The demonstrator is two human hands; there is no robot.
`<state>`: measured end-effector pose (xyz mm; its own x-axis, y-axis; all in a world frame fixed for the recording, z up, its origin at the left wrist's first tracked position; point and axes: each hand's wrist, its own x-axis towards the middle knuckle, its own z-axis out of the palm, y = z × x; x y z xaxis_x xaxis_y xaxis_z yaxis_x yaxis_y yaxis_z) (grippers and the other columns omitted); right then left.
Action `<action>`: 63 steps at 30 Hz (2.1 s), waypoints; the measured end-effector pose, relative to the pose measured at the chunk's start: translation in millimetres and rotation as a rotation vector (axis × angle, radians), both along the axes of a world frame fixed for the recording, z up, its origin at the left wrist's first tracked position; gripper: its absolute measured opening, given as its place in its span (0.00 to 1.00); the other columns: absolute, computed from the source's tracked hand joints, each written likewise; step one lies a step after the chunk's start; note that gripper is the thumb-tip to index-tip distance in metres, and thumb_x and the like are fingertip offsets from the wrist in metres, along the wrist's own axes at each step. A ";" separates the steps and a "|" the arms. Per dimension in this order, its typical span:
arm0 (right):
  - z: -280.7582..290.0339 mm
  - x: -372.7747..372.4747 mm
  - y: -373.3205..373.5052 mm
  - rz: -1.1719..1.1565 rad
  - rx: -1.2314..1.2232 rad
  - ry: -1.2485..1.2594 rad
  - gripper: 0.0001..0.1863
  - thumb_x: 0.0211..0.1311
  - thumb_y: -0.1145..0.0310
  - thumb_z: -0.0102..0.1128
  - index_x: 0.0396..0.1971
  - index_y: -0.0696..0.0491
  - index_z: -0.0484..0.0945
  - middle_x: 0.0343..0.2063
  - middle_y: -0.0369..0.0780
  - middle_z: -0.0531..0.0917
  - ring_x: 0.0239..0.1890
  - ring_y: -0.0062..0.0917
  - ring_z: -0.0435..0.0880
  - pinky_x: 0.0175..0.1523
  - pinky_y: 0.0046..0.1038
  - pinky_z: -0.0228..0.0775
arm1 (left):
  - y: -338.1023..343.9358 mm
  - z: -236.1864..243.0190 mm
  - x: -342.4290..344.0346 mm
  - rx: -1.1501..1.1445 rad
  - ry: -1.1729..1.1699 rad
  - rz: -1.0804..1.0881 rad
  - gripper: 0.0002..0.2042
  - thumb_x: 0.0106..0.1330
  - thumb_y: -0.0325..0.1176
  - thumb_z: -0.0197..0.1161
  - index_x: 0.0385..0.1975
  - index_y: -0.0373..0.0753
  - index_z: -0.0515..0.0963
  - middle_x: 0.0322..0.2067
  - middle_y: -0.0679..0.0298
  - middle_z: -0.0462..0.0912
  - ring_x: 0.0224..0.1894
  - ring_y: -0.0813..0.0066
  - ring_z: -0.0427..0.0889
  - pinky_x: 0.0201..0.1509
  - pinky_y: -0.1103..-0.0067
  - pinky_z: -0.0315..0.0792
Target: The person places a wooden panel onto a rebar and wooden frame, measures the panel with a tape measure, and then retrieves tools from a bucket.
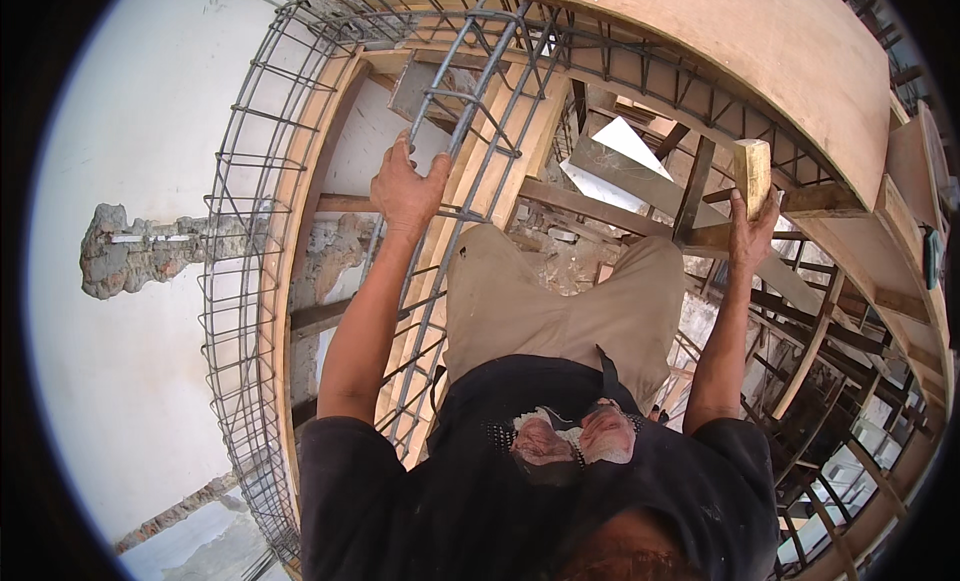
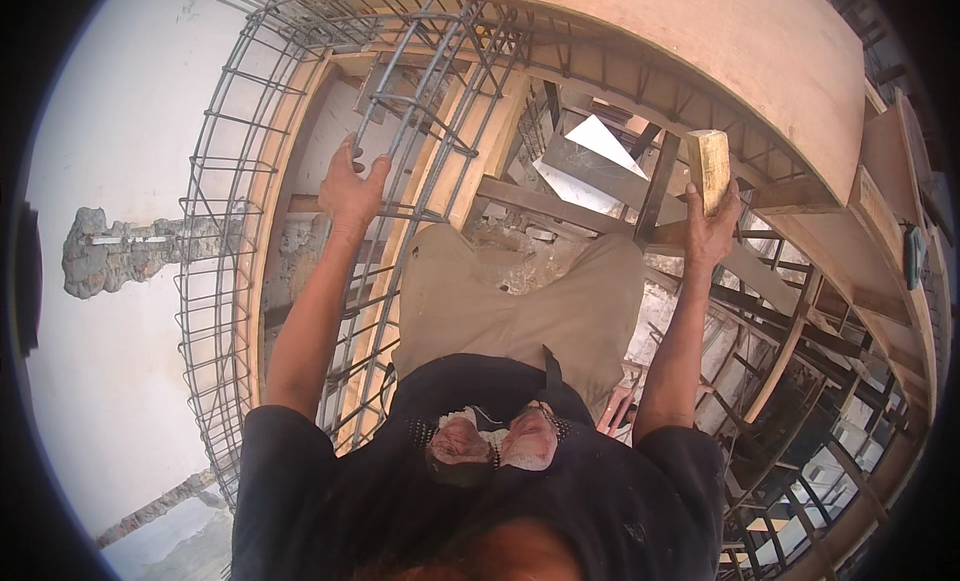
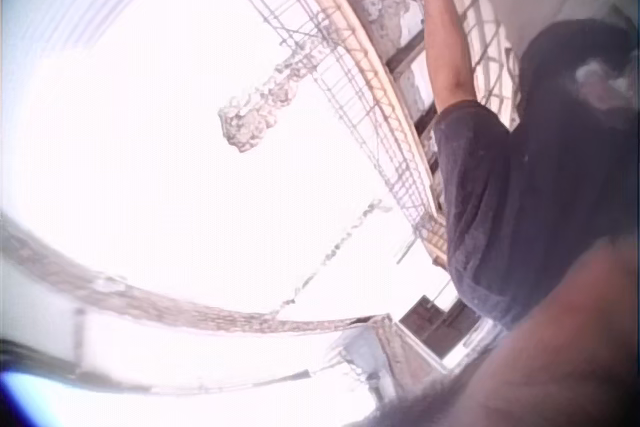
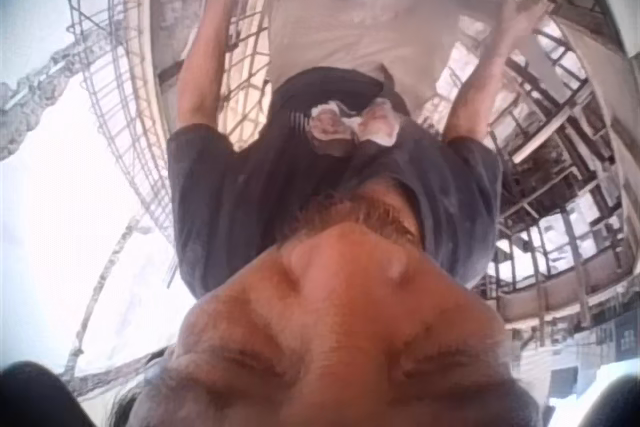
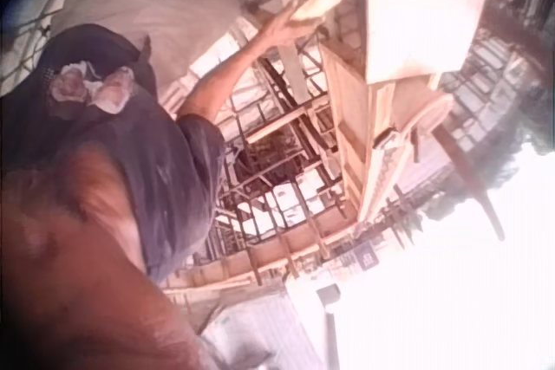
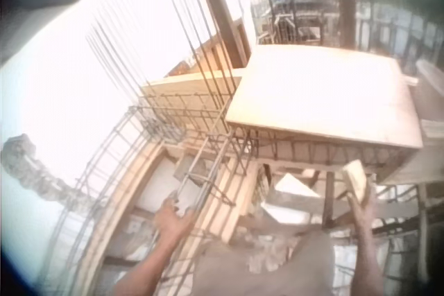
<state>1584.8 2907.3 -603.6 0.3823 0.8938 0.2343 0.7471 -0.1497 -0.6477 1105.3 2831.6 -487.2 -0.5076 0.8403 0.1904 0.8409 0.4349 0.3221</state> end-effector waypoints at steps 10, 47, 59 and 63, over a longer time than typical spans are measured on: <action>7.8 -103.7 -14.9 0.295 -0.221 1.475 0.39 0.56 0.62 0.69 0.63 0.64 0.62 0.57 0.45 0.72 0.59 0.30 0.71 0.65 0.31 0.60 | 38.3 9.4 -20.7 -0.227 -0.091 -0.123 0.46 0.54 0.55 0.68 0.66 0.31 0.58 0.60 0.42 0.67 0.59 0.47 0.73 0.61 0.63 0.68; -207.7 -316.5 183.8 -0.003 -0.494 1.495 0.30 0.54 0.70 0.71 0.58 0.62 0.73 0.48 0.44 0.82 0.48 0.29 0.81 0.55 0.31 0.70 | 132.6 -9.7 -2.8 0.059 0.019 -0.399 0.14 0.55 0.37 0.72 0.38 0.37 0.83 0.53 0.51 0.75 0.54 0.54 0.77 0.57 0.69 0.70; -229.0 -311.2 197.1 0.136 -0.550 1.480 0.50 0.50 0.55 0.75 0.69 0.62 0.58 0.65 0.51 0.68 0.67 0.39 0.65 0.68 0.46 0.53 | 132.7 -8.5 -1.3 0.058 0.074 -0.420 0.14 0.55 0.36 0.72 0.38 0.36 0.84 0.54 0.48 0.74 0.55 0.55 0.77 0.58 0.69 0.70; -225.5 -303.5 194.7 0.274 -0.592 1.379 0.52 0.51 0.55 0.74 0.69 0.65 0.54 0.66 0.52 0.66 0.68 0.38 0.65 0.69 0.37 0.56 | 131.1 -8.5 -3.4 0.066 0.053 -0.422 0.14 0.55 0.37 0.72 0.38 0.36 0.83 0.53 0.49 0.75 0.54 0.55 0.77 0.57 0.69 0.71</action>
<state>1281.3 3102.0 -829.0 -0.1913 0.8053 -0.5612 -0.3237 -0.5915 -0.7385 1101.8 2962.7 -495.7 -0.1103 0.9572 0.2675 0.9567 0.0293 0.2895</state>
